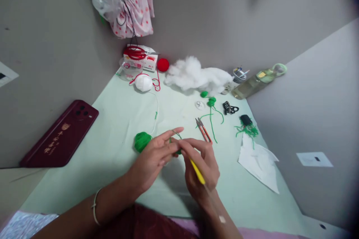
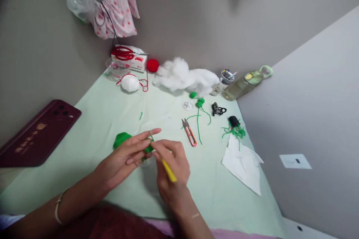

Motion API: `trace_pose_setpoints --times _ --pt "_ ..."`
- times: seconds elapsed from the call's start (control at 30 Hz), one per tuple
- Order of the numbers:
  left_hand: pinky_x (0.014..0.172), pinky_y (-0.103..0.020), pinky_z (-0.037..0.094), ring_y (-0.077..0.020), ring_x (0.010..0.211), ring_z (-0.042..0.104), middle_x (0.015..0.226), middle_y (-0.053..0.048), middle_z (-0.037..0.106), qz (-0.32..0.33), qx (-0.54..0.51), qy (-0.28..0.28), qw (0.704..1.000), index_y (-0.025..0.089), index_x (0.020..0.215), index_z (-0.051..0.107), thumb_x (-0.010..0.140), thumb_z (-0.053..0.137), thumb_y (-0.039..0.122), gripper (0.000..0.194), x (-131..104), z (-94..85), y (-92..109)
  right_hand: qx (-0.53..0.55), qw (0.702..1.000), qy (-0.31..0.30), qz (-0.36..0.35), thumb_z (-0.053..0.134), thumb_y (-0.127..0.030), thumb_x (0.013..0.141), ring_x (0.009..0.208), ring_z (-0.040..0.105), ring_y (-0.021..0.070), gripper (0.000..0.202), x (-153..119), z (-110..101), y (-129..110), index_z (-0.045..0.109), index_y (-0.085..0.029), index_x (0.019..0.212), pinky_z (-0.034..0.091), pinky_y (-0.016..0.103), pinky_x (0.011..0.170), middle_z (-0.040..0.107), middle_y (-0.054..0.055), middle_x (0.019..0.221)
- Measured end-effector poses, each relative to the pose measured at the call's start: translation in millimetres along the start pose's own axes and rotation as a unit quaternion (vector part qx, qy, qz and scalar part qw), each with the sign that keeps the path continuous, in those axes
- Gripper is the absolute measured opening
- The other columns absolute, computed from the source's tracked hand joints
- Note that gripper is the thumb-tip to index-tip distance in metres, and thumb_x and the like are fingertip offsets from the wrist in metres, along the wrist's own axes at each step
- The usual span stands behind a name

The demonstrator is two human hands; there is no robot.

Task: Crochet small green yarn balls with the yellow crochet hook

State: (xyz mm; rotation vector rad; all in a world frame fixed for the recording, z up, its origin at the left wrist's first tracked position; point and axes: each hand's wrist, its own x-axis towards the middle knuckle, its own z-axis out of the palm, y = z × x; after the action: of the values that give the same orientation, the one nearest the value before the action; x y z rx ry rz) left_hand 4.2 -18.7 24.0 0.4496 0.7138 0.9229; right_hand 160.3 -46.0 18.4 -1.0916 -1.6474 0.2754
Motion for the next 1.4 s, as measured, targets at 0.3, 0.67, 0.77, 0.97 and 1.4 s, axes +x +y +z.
trace_pose_setpoints --times 0.3,0.67,0.77,0.97,1.4 --pt "0.066 -0.026 0.037 -0.0088 0.065 0.042 0.083 0.002 0.061 0.043 0.059 -0.015 0.997 0.025 0.122 0.079 0.087 0.084 0.031 0.036 -3.6 -0.2 7.6 0.217 0.951 0.001 0.221 0.065 -0.028 0.102 0.077 0.065 0.0172 0.018 5.6 0.4 3.1 0.082 -0.023 0.1 0.055 0.034 0.071 0.075 0.006 0.092" --pt "0.082 -0.03 0.045 -0.0165 0.089 0.057 0.096 -0.002 0.062 0.048 0.096 -0.021 0.994 0.026 0.119 0.08 0.087 0.081 0.03 0.032 -5.1 -6.6 9.6 0.332 0.9 0.034 0.28 0.071 -0.039 0.098 0.068 0.066 0.0133 0.021 20.0 1.5 0.7 0.082 -0.023 0.09 0.057 0.029 0.066 0.075 0.003 0.085" --pt "0.079 -0.03 0.045 -0.0168 0.087 0.057 0.097 -0.003 0.067 0.052 0.105 -0.022 0.993 0.025 0.122 0.078 0.089 0.08 0.031 0.034 -3.6 -4.5 8.7 0.332 0.901 0.016 0.278 0.068 -0.038 0.101 0.072 0.068 0.0133 0.021 17.9 1.4 1.2 0.082 -0.024 0.093 0.058 0.028 0.069 0.075 0.003 0.087" --pt "0.063 -0.028 0.039 -0.0077 0.058 0.04 0.084 0.001 0.064 0.037 0.088 -0.02 0.995 0.02 0.114 0.077 0.084 0.084 0.032 0.033 3.6 -3.7 2.3 0.206 0.951 0.017 0.228 0.064 -0.031 0.103 0.076 0.067 0.0148 0.018 9.9 0.6 4.7 0.081 -0.025 0.1 0.055 0.031 0.072 0.077 0.003 0.094" --pt "0.061 -0.026 0.038 -0.0103 0.064 0.045 0.087 0.001 0.061 0.059 0.166 0.034 0.984 0.022 0.107 0.078 0.083 0.082 0.032 0.026 10.6 -9.0 1.5 0.243 0.948 0.044 0.2 0.057 -0.027 0.106 0.075 0.07 0.0172 0.023 5.9 -0.5 10.8 0.079 -0.023 0.1 0.058 0.034 0.069 0.075 0.004 0.09"
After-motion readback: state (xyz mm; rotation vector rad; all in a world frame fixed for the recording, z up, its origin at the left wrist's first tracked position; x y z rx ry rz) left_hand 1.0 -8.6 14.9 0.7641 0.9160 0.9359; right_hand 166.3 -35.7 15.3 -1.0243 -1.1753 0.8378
